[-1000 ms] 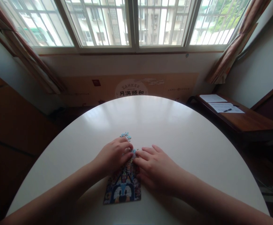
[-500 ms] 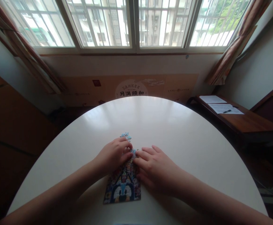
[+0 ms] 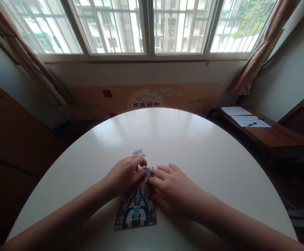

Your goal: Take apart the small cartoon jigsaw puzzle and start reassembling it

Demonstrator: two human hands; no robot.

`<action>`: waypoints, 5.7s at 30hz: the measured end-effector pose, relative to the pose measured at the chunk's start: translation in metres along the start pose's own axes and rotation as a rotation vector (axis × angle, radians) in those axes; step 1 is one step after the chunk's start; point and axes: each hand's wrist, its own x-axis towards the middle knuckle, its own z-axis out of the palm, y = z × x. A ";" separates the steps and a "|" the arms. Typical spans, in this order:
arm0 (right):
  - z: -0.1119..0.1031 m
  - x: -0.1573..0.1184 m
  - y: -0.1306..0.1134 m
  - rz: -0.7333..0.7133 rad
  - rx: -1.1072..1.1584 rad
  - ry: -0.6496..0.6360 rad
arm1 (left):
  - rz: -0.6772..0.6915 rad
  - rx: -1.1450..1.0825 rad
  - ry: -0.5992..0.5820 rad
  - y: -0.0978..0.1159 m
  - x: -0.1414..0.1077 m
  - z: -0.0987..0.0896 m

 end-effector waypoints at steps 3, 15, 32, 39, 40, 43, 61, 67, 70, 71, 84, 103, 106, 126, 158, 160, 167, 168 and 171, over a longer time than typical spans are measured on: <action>0.001 0.000 0.000 0.004 0.003 0.007 | -0.017 -0.008 -0.009 0.000 0.000 0.000; 0.000 0.000 -0.001 0.007 -0.002 -0.002 | 0.071 0.067 0.033 0.003 -0.002 -0.007; -0.001 0.001 -0.001 0.008 -0.007 -0.016 | 0.089 0.082 0.076 0.003 -0.001 -0.008; 0.000 0.001 0.000 -0.004 -0.010 0.001 | 0.072 0.104 0.056 0.002 -0.001 -0.009; 0.000 0.001 0.000 -0.005 -0.010 0.002 | 0.070 0.110 0.051 0.002 -0.001 -0.010; 0.000 0.000 0.000 0.001 -0.015 -0.003 | 0.063 0.122 0.034 0.003 0.000 -0.011; -0.002 0.000 0.000 0.019 0.012 -0.040 | -0.139 0.210 0.273 -0.034 0.009 -0.028; -0.002 0.000 0.000 0.026 0.019 -0.046 | -0.138 0.210 0.260 -0.039 0.011 -0.017; -0.002 0.000 0.000 0.029 0.020 -0.049 | -0.156 0.224 0.240 -0.038 0.010 -0.016; -0.002 0.000 0.000 0.030 0.019 -0.049 | -0.165 0.230 0.232 -0.038 0.010 -0.016; 0.004 0.000 -0.002 0.030 -0.004 -0.005 | 0.050 0.147 0.155 -0.011 0.002 -0.004; 0.005 0.002 -0.004 0.016 0.031 0.028 | 0.136 0.179 0.078 0.002 0.000 0.004; 0.004 0.002 -0.004 0.015 0.033 0.022 | 0.111 0.200 0.163 -0.004 0.002 -0.005; -0.009 -0.001 0.001 0.037 -0.026 0.008 | -0.080 0.185 0.307 -0.037 0.011 -0.012; 0.006 0.003 0.003 -0.150 0.074 0.170 | -0.066 0.156 -0.118 0.006 -0.003 -0.015; 0.005 0.003 0.004 -0.146 0.073 0.159 | -0.071 0.148 -0.110 0.005 -0.003 -0.015; 0.004 0.003 0.004 -0.131 0.089 0.091 | -0.071 0.134 -0.076 0.006 -0.005 -0.016; 0.004 0.003 0.005 -0.128 0.087 0.087 | -0.071 0.137 -0.078 0.006 -0.005 -0.017; 0.004 0.002 0.005 -0.127 0.083 0.086 | -0.071 0.139 -0.075 0.007 -0.005 -0.018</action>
